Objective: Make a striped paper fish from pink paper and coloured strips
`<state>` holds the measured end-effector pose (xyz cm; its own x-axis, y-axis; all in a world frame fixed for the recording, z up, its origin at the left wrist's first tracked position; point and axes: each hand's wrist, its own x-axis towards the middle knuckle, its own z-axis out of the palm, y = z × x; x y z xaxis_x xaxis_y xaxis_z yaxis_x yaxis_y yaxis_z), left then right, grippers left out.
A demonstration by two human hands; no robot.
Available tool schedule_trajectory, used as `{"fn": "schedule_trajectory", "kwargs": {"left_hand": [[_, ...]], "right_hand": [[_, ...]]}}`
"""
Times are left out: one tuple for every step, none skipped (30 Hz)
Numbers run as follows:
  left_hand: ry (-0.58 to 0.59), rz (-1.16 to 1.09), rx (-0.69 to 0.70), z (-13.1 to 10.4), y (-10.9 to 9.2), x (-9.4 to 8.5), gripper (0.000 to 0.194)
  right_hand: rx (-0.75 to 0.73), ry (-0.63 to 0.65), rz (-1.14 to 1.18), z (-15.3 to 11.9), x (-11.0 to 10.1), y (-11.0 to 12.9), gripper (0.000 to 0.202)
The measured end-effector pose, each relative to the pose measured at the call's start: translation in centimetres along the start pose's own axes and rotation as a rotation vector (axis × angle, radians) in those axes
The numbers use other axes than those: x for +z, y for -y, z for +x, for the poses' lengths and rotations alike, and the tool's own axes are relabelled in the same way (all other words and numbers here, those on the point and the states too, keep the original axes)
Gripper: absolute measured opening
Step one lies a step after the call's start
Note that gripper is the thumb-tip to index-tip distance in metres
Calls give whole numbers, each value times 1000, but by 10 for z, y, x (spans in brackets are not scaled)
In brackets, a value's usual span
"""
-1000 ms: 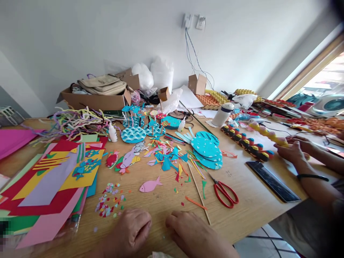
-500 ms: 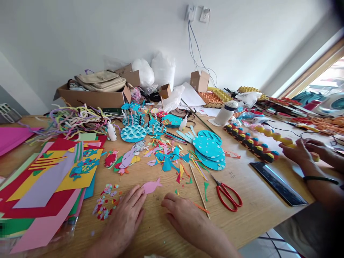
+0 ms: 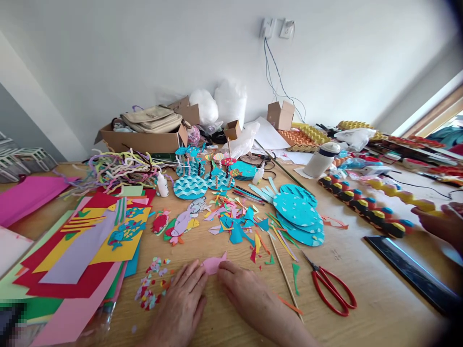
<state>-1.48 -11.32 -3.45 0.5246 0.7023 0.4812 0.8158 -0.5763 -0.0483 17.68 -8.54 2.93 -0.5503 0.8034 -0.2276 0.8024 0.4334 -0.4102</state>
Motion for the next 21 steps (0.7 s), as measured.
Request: {"fn": "schedule_trajectory", "kwargs": {"left_hand": [[5, -2, 2, 1, 0, -1, 36], [11, -2, 6, 1, 0, -2, 37], [16, -2, 13, 2, 0, -3, 37], [21, -3, 19, 2, 0, -4, 38], [26, -4, 22, 3, 0, -4, 38], [28, -5, 24, 3, 0, -5, 39], [28, -8, 23, 3, 0, -5, 40], [25, -13, 23, 2, 0, -4, 40], [23, -18, 19, 2, -1, -4, 40], [24, -22, 15, 1, -1, -4, 40], [23, -26, 11, 1, -1, -4, 39], [23, -32, 4, 1, -1, -4, 38], [21, -39, -4, 1, -1, -4, 38], [18, -49, -11, 1, -1, -5, 37], [14, -58, -20, 2, -1, -5, 36], [8, -63, -28, 2, 0, -6, 36], [3, -64, -33, 3, 1, -6, 34], [1, -63, -37, 3, 1, -6, 33], [1, -63, -42, 4, 2, -6, 33], [4, -67, -46, 4, 2, -6, 32], [11, -74, -49, 4, 2, -5, 32]], "right_hand": [[-3, -6, -22, 3, -1, -1, 35], [-10, -12, -54, 7, -2, -2, 34], [-19, -14, -89, 11, -3, -2, 34], [-22, -13, -119, 15, -4, -2, 34], [-25, -13, -146, 19, -4, -3, 33], [-33, -14, -172, 24, -5, -3, 32], [-44, -15, -197, 28, -6, -3, 31], [-53, -18, -222, 31, -6, -3, 30], [-60, -17, -245, 34, -7, -3, 28], [-65, -11, -265, 37, -8, -3, 26], [-69, -5, -278, 39, -9, -3, 24], [-69, 0, -283, 40, -10, -3, 23], [-69, 3, -283, 41, -11, -3, 22], [-69, 2, -277, 41, -12, -3, 21], [-70, -2, -271, 41, -13, -4, 21], [-70, -8, -265, 41, -13, -4, 21], [-67, -13, -262, 41, -13, -5, 21], [-62, -16, -259, 42, -12, -5, 22], [-55, -14, -254, 42, -12, -6, 22], [-44, -8, -247, 42, -11, -7, 21], [-37, -2, -237, 42, -11, -7, 20]]}}
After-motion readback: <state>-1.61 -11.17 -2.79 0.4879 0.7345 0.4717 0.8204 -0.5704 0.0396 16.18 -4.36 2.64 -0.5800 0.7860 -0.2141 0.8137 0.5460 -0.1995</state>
